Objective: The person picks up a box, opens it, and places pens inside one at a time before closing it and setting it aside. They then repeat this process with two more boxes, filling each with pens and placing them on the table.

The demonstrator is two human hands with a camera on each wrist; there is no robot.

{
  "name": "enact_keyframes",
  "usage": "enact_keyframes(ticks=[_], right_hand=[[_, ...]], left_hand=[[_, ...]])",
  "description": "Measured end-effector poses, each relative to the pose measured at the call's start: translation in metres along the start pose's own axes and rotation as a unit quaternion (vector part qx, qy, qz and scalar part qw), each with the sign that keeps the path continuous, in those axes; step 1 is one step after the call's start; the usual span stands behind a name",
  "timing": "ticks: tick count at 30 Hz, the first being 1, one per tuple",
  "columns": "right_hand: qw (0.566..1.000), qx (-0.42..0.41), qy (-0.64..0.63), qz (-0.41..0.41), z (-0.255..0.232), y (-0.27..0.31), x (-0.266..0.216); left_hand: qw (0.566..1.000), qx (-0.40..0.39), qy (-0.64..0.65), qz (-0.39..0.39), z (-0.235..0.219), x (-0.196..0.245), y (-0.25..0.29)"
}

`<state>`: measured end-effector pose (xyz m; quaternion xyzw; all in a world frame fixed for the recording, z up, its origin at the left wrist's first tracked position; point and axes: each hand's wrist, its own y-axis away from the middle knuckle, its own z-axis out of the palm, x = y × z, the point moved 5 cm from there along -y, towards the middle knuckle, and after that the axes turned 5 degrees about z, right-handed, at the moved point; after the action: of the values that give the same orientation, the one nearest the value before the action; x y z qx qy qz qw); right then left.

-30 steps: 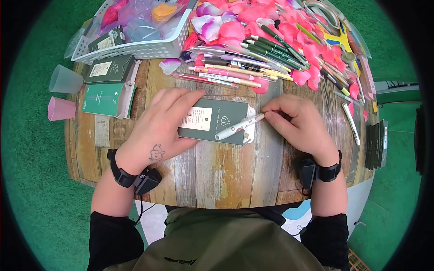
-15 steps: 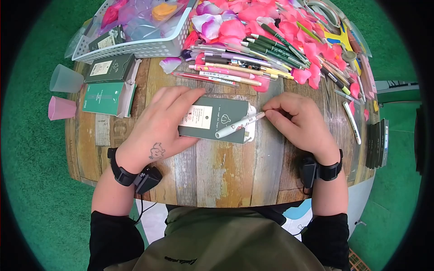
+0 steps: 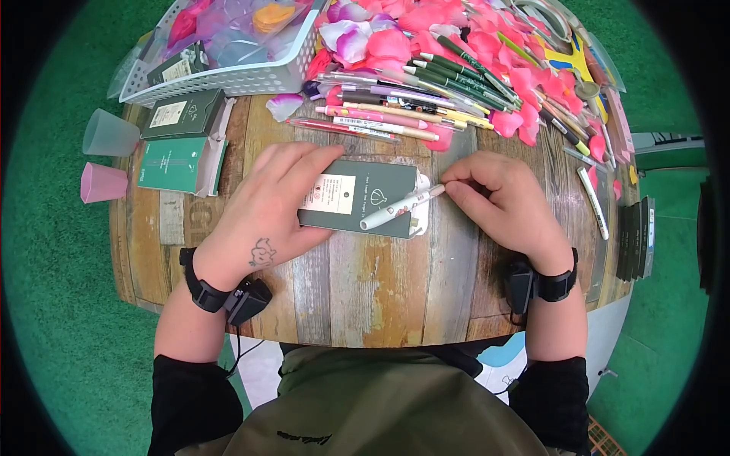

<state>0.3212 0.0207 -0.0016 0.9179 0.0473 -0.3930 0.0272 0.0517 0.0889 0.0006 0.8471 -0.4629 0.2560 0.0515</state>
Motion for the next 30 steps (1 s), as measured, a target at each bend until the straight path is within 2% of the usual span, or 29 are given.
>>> enact_keyframes(ticks=[30], right_hand=[[1.000, 0.001, 0.018, -0.012, 0.0007, 0.0018, -0.0008]], left_hand=[[1.000, 0.002, -0.008, -0.001, 0.0000, 0.0017, -0.0015]])
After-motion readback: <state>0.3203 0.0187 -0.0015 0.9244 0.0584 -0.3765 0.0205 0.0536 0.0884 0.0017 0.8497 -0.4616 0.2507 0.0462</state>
